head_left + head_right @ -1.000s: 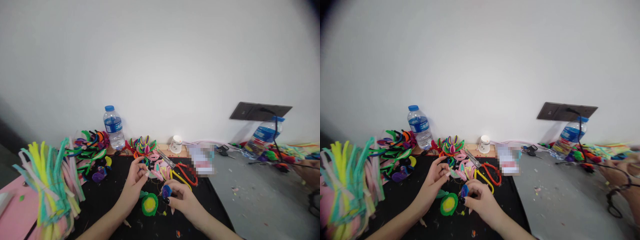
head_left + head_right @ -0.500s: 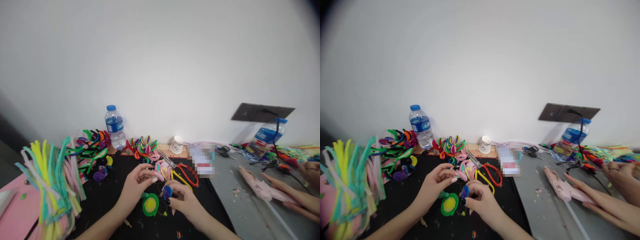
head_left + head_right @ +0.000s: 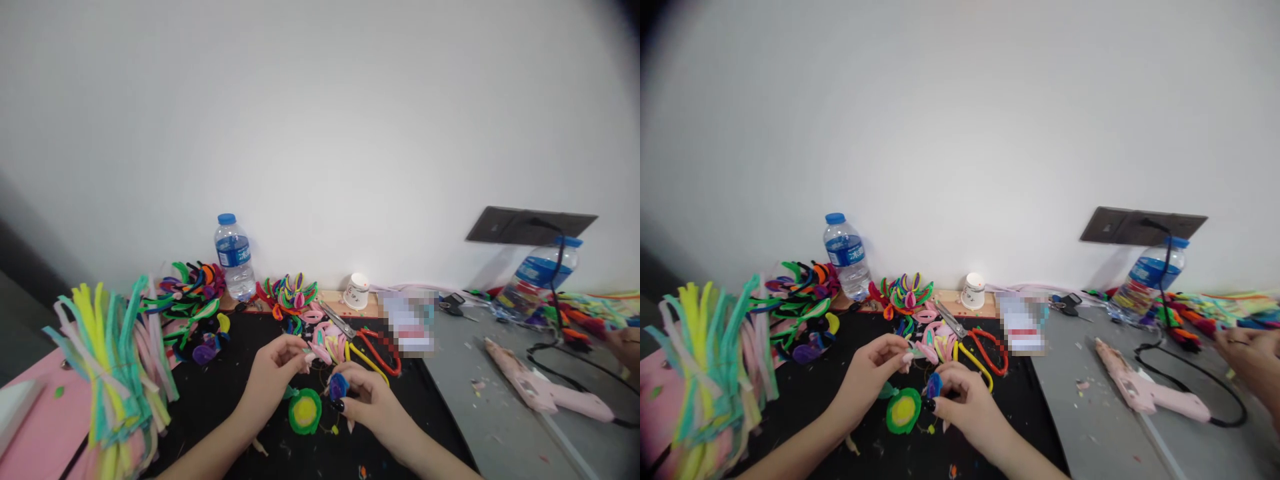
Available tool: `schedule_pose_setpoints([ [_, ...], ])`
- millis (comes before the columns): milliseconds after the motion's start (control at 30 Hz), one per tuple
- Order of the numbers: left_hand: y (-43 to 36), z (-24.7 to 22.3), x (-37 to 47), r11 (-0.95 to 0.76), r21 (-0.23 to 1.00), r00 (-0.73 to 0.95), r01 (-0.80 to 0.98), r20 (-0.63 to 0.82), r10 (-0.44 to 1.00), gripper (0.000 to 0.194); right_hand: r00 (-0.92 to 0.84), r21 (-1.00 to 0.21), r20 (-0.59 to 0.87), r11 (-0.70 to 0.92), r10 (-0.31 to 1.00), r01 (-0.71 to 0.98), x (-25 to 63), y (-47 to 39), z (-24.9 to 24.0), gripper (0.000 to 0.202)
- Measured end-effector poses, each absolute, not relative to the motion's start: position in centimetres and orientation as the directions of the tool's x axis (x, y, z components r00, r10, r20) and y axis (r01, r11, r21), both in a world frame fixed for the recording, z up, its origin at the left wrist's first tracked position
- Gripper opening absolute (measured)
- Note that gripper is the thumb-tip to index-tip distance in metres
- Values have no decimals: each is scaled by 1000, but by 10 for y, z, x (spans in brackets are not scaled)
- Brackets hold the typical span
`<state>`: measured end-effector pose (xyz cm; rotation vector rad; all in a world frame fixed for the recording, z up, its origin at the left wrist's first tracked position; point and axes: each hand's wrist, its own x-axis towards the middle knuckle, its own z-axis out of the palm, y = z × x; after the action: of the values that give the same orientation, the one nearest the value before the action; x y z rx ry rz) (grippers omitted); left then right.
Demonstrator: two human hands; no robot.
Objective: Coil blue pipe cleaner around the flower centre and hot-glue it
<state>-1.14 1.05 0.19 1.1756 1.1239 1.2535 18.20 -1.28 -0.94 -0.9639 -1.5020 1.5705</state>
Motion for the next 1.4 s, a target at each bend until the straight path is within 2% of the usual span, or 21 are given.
schedule_pose_setpoints([
  [200, 11, 2, -13, -86, 996, 35, 29, 85, 996, 16, -443, -998, -18, -40, 896, -40, 180, -14, -7, 29],
  [467, 9, 0, -12, -84, 996, 45, 3, 84, 995, 29, -446, -997, 6, -28, 895, -69, 181, -13, -9, 30],
  [800, 12, 0, -13, -31, 999, 39, -39, 32, 999, 29, -429, -999, 4, -14, 903, -40, 182, -13, -14, 30],
  [1033, 12, 0, -13, 112, 978, 41, -174, -107, 993, 20, -445, -999, 13, -5, 896, -39, 183, -13, -13, 28],
  [1233, 14, 0, -16, 102, 976, 11, -195, -101, 995, 22, -445, -999, 0, -24, 896, -47, 181, -13, -10, 29],
  [1400, 16, -4, -17, -7, 984, 14, -181, 10, 1000, 26, -449, -998, 3, -23, 894, -52, 180, -13, -7, 29],
])
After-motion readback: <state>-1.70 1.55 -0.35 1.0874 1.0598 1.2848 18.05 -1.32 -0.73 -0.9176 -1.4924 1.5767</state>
